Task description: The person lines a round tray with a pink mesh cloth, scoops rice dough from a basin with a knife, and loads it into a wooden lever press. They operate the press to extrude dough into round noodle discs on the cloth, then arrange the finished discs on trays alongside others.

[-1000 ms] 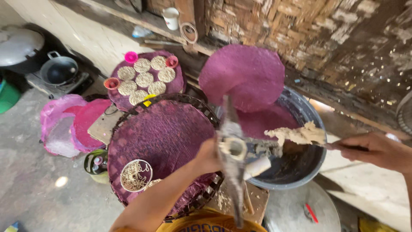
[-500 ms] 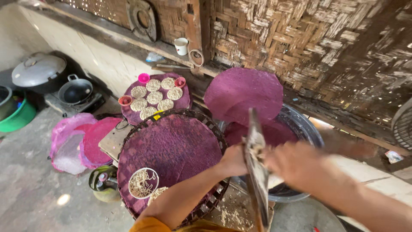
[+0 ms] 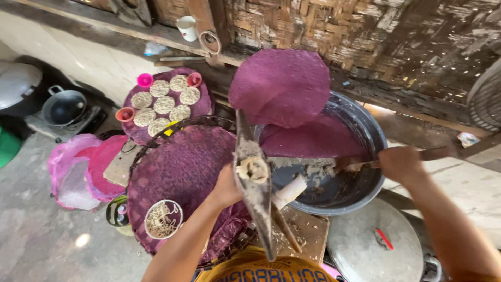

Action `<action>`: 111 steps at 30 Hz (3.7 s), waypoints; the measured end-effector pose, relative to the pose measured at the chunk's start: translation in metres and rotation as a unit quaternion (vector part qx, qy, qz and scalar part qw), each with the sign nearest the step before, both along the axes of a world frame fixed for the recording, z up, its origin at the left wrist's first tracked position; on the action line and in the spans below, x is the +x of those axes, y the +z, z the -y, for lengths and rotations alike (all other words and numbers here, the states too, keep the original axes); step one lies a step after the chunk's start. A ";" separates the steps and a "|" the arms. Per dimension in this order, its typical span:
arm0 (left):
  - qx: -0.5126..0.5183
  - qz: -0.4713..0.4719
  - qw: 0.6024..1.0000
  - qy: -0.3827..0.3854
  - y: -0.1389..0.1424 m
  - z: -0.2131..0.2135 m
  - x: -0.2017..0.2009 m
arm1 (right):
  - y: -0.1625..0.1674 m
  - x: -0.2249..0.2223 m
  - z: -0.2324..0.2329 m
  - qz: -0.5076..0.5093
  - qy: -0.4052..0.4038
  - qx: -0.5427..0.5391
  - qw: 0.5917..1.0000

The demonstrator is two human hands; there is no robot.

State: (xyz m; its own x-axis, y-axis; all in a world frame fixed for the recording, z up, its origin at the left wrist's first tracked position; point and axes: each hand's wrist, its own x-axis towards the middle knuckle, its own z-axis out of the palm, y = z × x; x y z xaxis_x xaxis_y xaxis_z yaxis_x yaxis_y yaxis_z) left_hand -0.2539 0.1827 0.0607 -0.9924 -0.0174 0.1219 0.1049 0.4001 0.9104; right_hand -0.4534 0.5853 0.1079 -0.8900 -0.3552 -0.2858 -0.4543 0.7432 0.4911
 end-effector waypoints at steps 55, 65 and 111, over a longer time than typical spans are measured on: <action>0.293 0.020 0.956 0.000 0.017 0.009 0.039 | -0.099 0.007 0.018 0.328 -0.031 -0.164 0.930; 0.255 0.026 0.966 0.006 0.017 0.008 0.037 | -0.086 -0.027 0.012 0.135 0.003 -0.014 0.991; -0.199 0.015 0.972 -0.127 0.025 -0.071 -0.063 | 0.099 -0.035 -0.021 0.354 0.033 -0.282 0.891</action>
